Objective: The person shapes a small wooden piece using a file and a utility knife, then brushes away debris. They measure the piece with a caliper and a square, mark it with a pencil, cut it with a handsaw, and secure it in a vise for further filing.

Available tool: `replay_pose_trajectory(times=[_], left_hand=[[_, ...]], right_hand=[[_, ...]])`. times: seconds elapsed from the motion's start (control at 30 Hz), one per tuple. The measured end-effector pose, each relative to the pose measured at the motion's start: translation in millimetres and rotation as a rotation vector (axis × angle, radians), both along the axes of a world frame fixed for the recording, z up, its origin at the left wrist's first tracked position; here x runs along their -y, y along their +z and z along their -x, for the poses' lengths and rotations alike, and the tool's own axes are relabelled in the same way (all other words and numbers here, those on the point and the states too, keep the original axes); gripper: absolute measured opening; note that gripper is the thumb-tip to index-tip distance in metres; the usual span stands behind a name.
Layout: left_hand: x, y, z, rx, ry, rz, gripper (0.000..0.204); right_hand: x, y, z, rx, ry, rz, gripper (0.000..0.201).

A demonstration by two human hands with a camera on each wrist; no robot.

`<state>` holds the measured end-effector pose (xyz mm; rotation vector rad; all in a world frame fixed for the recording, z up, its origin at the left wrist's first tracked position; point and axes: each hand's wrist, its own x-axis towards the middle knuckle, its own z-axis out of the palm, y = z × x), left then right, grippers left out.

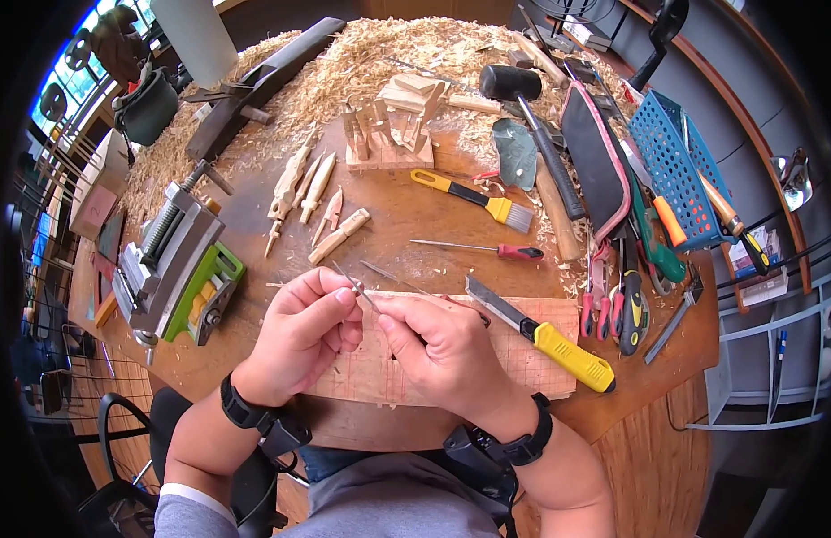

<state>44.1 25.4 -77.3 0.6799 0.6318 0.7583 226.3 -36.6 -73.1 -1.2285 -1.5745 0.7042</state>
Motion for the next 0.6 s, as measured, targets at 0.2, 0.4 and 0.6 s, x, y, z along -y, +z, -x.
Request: replay_pose_trajectory(times=[0.2, 0.4, 0.6], left_hand=[[-2.9, -1.0, 3.4, -0.04, -0.068, -0.045, 0.01], [-3.8, -4.0, 1.1, -0.075, -0.092, -0.076, 0.012], [-3.4, -1.3, 0.4, -0.009, -0.089, -0.065, 0.017]], right_hand=[[0.4, 2.2, -0.1, -0.001, 0.027, 0.051, 0.015], [-4.0, 0.4, 0.3, 0.0, 0.021, 0.002, 0.014], [-0.8, 4.1, -0.5, -0.053, -0.047, 0.029, 0.013]])
